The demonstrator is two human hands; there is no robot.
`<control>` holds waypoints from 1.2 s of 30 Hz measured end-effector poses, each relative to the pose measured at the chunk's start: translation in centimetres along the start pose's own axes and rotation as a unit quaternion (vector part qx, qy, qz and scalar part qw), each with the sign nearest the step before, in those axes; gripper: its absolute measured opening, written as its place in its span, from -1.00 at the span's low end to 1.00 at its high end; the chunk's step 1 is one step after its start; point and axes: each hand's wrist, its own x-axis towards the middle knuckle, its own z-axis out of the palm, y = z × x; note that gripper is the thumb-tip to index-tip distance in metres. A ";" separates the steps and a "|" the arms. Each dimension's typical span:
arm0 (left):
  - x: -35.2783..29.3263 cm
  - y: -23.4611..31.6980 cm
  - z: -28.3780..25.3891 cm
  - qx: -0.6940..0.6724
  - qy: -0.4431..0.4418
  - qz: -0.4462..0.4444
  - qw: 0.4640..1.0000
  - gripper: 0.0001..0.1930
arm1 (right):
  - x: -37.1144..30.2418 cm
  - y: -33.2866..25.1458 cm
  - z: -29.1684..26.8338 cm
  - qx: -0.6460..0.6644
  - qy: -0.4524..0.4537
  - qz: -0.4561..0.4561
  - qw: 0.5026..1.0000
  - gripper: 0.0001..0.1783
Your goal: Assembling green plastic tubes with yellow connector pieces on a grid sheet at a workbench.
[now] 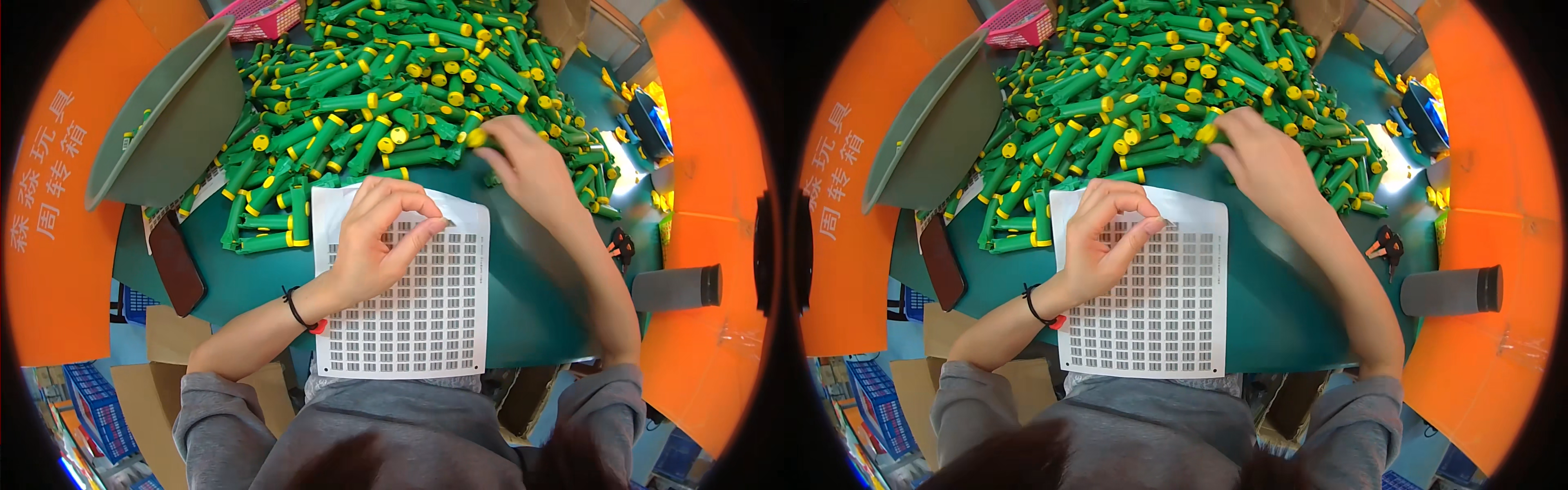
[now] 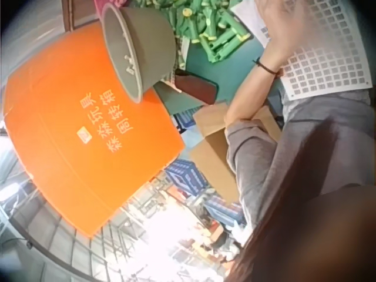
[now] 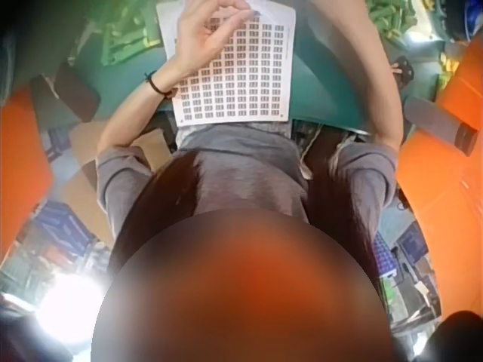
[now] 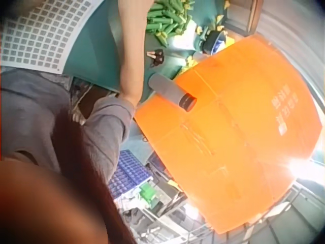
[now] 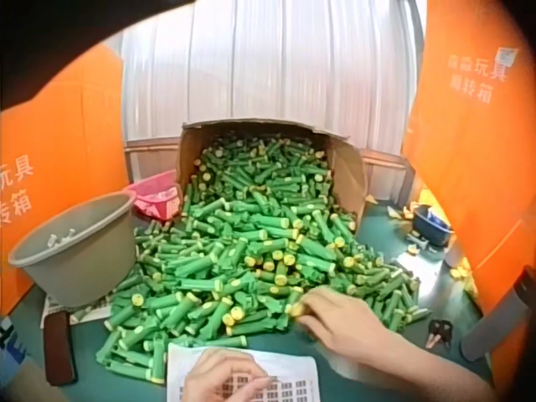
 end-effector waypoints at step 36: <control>0.5 3.0 -2.0 -0.193 -0.164 -0.232 0.939 -0.93 | -8.6 -7.8 0.1 0.547 -0.035 0.193 0.813 -0.57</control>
